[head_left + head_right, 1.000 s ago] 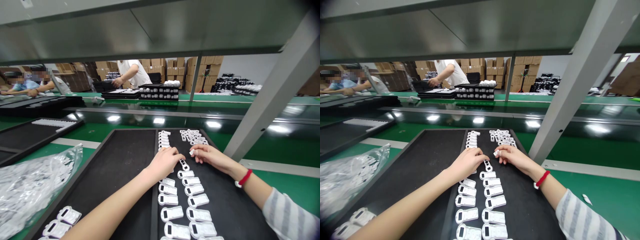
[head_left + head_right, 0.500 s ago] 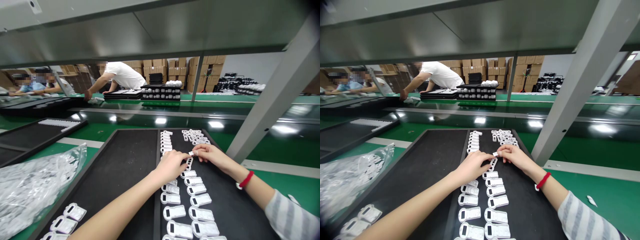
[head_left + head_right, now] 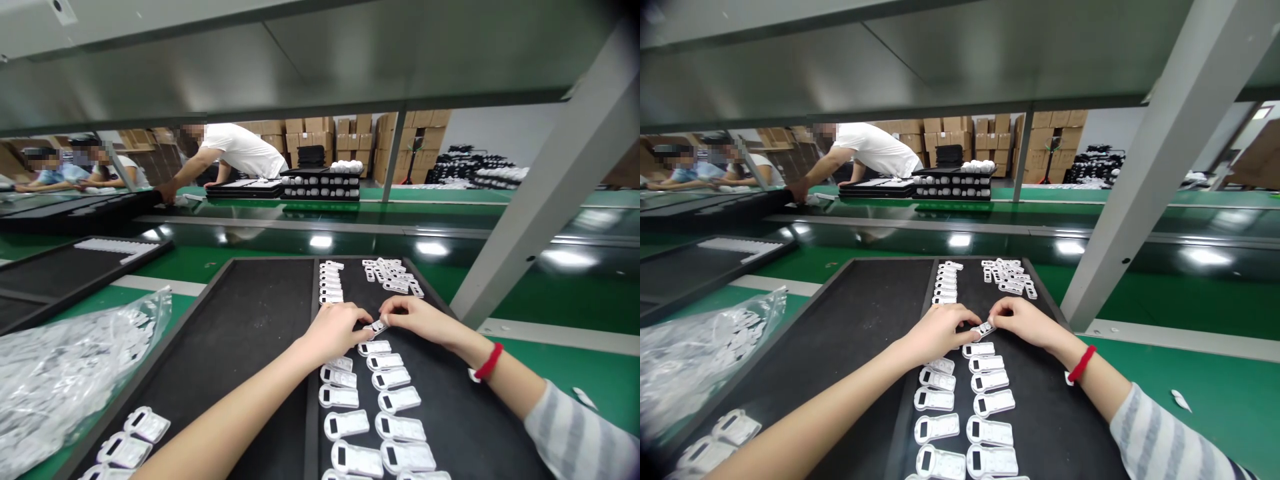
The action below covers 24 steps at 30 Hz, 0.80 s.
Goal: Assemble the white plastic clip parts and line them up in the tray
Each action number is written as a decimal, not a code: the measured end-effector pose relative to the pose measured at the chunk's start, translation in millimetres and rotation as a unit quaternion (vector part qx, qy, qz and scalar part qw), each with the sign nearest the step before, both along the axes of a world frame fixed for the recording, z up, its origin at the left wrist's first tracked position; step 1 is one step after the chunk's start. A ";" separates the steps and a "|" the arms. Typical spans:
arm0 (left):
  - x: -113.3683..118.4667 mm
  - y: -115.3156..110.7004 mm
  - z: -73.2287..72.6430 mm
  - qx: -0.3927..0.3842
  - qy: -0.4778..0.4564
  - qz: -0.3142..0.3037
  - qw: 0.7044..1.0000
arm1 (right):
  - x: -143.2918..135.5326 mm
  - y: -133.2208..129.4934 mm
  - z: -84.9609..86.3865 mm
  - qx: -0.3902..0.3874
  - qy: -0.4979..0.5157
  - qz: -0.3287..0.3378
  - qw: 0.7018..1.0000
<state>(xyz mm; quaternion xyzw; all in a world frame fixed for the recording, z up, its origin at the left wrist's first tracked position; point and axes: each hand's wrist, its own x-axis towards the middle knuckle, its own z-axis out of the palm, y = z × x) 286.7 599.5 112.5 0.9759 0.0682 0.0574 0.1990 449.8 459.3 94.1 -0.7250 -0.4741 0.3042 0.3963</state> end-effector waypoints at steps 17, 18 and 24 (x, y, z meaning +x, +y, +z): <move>-2.7 -3.8 4.3 0.070 -0.010 -0.033 0.997 | -1.7 5.3 -12.6 -0.023 -0.080 -0.014 0.996; -2.8 -3.7 4.4 0.085 -0.008 -0.037 0.996 | -2.1 5.2 -12.3 -0.024 -0.087 -0.015 0.996; -3.1 -1.1 0.6 0.158 -0.031 -0.067 0.985 | -2.1 1.5 1.9 -0.025 -0.117 0.029 0.992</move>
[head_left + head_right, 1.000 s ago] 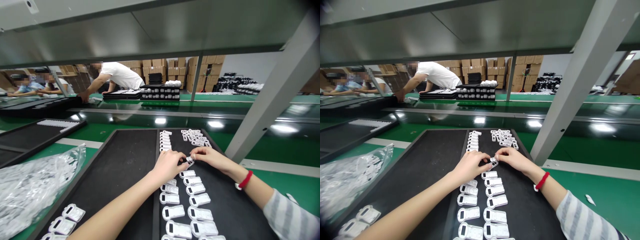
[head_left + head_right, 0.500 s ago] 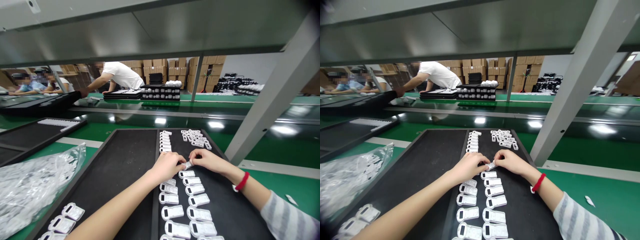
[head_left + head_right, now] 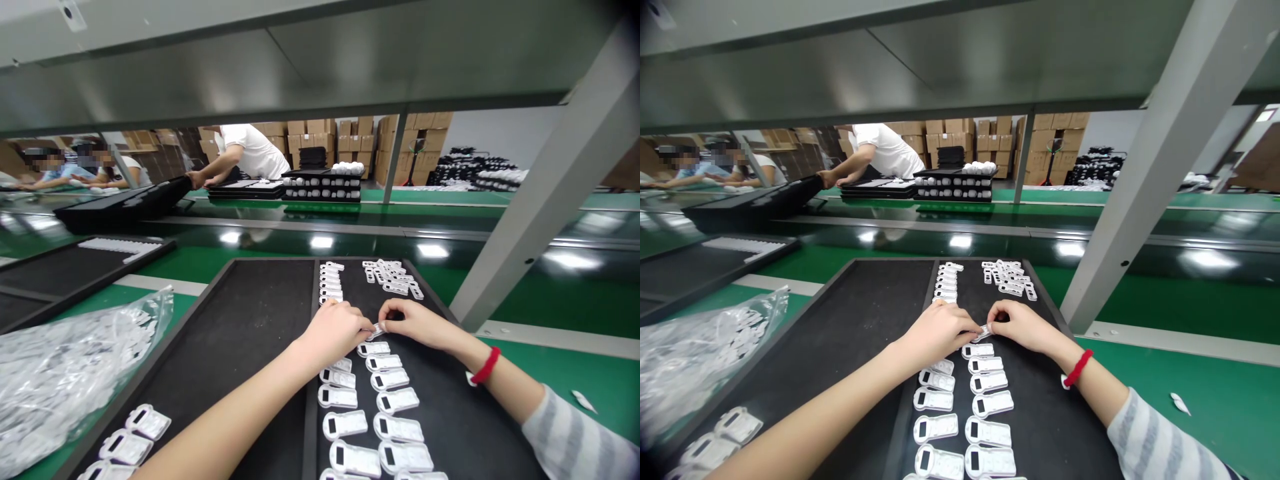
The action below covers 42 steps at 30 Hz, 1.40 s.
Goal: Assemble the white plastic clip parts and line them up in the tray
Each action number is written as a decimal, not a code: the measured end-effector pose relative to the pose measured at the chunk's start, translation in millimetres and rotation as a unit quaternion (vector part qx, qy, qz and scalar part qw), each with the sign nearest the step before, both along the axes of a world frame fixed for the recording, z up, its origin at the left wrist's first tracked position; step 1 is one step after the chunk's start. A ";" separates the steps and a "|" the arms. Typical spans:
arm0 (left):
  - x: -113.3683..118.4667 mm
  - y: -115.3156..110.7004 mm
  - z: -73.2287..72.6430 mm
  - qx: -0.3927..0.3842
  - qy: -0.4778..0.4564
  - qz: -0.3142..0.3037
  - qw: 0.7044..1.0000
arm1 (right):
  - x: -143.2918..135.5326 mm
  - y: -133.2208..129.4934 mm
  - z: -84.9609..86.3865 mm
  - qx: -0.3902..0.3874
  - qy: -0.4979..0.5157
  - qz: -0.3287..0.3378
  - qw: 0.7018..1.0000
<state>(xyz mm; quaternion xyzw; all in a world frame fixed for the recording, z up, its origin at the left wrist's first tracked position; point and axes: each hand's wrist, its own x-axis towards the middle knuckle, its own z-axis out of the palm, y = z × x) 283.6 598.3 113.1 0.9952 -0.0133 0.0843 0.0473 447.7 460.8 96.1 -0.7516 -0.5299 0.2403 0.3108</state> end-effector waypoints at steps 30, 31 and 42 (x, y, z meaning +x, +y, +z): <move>-2.1 -0.4 -5.0 -0.024 -0.032 0.009 0.999 | 21.5 -21.0 26.2 -0.043 -0.241 -0.026 0.969; -2.6 0.2 -4.6 -0.022 -0.028 0.005 0.999 | 28.3 -20.8 23.0 -0.050 -0.258 -0.064 0.963; -0.8 5.2 -8.9 0.022 -0.018 -0.014 0.999 | 29.4 -11.9 -3.8 -0.135 -0.393 -0.168 0.894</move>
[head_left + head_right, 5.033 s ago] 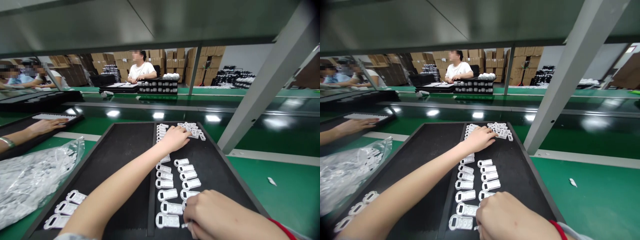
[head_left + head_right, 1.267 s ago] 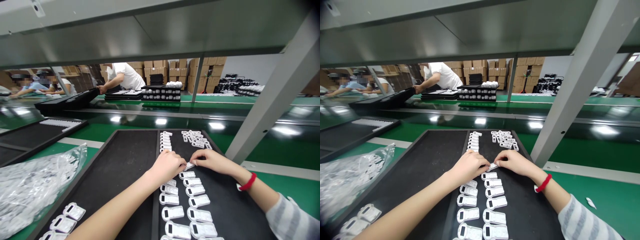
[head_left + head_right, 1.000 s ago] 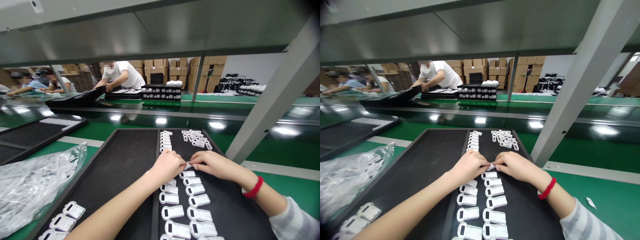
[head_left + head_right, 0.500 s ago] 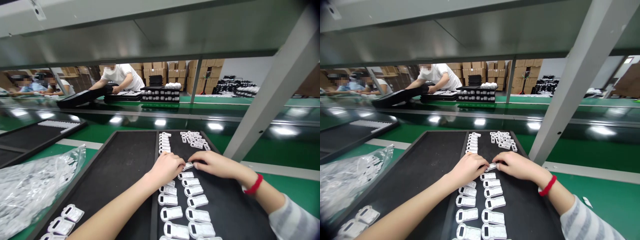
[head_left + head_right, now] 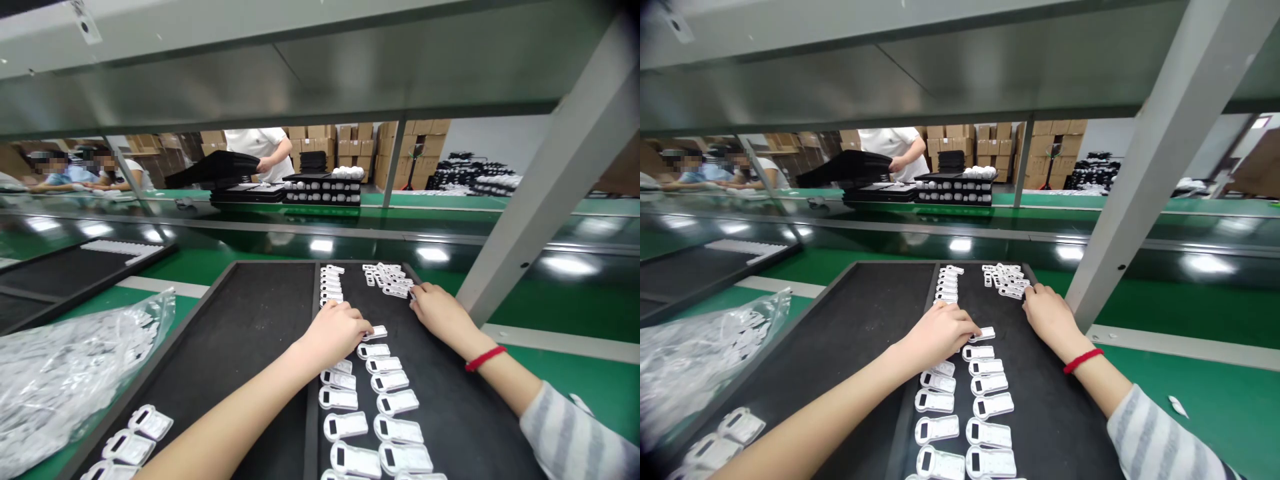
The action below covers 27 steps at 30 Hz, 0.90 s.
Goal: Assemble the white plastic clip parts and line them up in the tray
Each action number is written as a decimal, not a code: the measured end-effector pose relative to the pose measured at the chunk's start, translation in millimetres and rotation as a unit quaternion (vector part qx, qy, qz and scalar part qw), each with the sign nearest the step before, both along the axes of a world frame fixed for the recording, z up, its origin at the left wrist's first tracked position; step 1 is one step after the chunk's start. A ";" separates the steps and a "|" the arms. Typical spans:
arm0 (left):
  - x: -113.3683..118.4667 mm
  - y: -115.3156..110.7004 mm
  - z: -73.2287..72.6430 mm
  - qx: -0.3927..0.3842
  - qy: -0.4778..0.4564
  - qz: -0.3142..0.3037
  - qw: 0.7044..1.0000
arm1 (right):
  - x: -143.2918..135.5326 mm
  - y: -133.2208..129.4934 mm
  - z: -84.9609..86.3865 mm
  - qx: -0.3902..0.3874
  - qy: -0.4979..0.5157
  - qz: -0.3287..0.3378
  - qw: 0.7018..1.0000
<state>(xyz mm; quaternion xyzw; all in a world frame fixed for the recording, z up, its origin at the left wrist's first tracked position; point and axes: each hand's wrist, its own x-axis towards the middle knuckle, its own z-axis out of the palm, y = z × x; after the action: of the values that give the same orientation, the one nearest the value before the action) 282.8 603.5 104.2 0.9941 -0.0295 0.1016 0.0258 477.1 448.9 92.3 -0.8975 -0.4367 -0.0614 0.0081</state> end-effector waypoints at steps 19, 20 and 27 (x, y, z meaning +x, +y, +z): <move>-4.0 6.2 1.6 -0.025 0.014 -0.034 0.999 | -30.2 -8.6 20.9 -0.058 0.024 0.042 0.997; -4.0 6.1 1.6 -0.024 0.011 -0.035 0.999 | -28.6 -8.1 20.2 -0.052 0.025 0.047 0.997; -3.3 5.9 0.0 0.016 -0.005 -0.044 0.999 | -26.2 -3.1 10.6 0.026 0.096 0.175 0.979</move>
<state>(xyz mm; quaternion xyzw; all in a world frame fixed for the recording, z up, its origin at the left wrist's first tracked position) 279.5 609.4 104.2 0.9915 -0.0753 0.1050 0.0144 450.9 445.7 102.9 -0.8081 -0.5828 0.0166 0.0837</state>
